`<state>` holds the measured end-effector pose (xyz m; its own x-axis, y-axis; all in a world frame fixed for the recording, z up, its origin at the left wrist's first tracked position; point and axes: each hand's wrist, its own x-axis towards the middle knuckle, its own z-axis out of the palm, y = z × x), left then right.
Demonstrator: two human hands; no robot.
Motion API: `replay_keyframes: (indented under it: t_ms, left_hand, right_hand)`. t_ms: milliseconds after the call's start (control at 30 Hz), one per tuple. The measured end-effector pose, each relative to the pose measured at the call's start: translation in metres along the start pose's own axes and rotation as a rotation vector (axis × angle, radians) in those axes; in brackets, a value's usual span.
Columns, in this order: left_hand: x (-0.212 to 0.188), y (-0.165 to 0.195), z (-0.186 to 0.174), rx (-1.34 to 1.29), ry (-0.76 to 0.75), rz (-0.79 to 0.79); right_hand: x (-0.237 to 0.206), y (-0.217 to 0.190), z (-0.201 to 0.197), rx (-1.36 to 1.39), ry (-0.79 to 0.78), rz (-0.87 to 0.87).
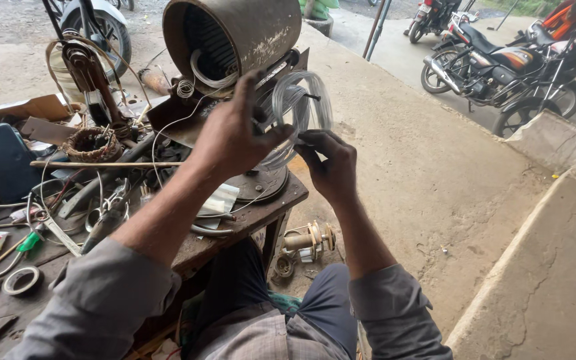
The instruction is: The person winds insulated wire around a motor stator core clamped in a vise, using both hands to guide and pack the wire into slots. They use a wooden stick to push wire into place and pliers to trim and secure the wire ends.
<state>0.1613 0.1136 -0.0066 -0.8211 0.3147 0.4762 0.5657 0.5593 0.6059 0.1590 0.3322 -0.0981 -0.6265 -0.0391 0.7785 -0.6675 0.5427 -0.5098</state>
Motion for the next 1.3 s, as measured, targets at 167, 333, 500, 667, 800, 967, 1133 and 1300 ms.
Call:
replay_keyframes:
  t_ms: [167, 333, 500, 667, 800, 967, 1133, 1300]
  left_hand:
    - [0.03, 0.023, 0.013, -0.129, -0.008, 0.088]
    - [0.023, 0.058, 0.018, -0.034, -0.238, 0.21]
    - [0.017, 0.072, 0.003, -0.051, -0.365, 0.251]
    - [0.013, 0.068, -0.02, -0.129, -0.296, 0.159]
    - [-0.002, 0.06, -0.031, -0.211, -0.308, 0.229]
    - [-0.002, 0.059, -0.033, -0.378, -0.414, 0.402]
    - [0.018, 0.066, -0.016, -0.314, -0.322, 0.4]
    - [0.036, 0.059, 0.001, -0.254, -0.18, 0.329]
  right_hand:
    - [-0.003, -0.023, 0.01, -0.282, 0.067, -0.328]
    - [-0.005, -0.035, -0.007, -0.442, 0.064, -0.308]
    - [-0.017, -0.054, -0.031, -0.395, -0.037, -0.241]
    - [-0.038, -0.066, -0.056, -0.072, -0.064, -0.238]
    - [-0.051, -0.054, -0.082, 0.406, 0.404, 0.013]
    - [-0.001, -0.034, -0.09, 0.045, 0.445, -0.054]
    - [0.033, -0.05, -0.062, -0.215, 0.106, -0.348]
    - [0.024, -0.048, -0.043, -0.075, -0.051, -0.166]
